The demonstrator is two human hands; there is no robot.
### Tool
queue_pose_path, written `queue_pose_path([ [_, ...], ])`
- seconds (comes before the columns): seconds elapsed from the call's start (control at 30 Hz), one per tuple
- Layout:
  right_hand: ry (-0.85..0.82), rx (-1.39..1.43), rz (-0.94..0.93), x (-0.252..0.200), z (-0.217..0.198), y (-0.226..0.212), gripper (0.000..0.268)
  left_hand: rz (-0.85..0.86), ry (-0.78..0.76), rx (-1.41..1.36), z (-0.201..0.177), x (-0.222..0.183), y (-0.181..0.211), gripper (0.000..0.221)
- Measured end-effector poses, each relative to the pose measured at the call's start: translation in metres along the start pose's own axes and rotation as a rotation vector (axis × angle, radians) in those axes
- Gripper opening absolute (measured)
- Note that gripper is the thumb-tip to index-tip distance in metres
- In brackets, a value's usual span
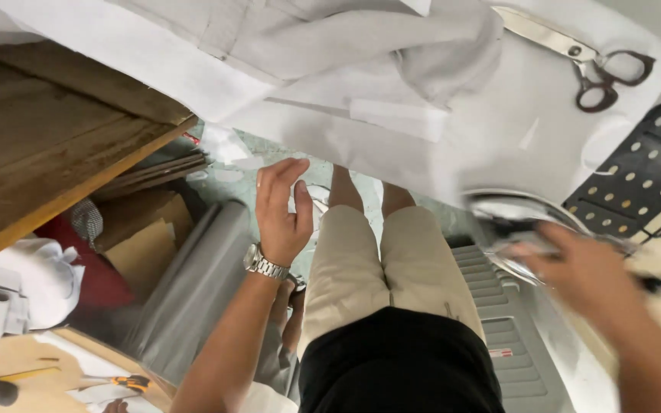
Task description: The person is preparing garment pieces by cutting them to size with scissors and then pressing them with an iron on an ironing board.
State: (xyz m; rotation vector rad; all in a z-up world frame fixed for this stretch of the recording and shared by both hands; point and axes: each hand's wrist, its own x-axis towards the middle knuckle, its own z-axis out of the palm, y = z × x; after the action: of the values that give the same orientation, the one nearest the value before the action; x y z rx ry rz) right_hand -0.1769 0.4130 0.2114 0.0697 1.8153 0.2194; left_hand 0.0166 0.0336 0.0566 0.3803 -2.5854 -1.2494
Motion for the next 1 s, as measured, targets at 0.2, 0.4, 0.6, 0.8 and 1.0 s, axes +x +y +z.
queue_pose_path([
  [0.2,0.613,0.721,0.066,0.043,0.048,0.176,0.046,-0.004,-0.113,-0.043,0.005,-0.028,0.018,0.030],
  [0.4,0.757,0.984,0.059,0.107,0.007,0.190,0.048,0.024,-0.291,-0.046,0.009,-0.055,0.057,0.031],
  [0.6,0.799,1.199,-0.098,0.170,0.007,0.184,0.051,0.091,-0.343,0.220,0.021,-0.041,0.067,0.047],
  [0.8,1.143,0.747,-0.204,0.155,0.018,0.212,0.045,0.174,-0.441,0.693,0.104,0.007,0.058,0.072],
  [1.0,1.237,0.597,-0.570,0.119,0.021,0.121,0.008,0.133,-0.412,0.829,0.141,0.031,0.048,0.078],
])
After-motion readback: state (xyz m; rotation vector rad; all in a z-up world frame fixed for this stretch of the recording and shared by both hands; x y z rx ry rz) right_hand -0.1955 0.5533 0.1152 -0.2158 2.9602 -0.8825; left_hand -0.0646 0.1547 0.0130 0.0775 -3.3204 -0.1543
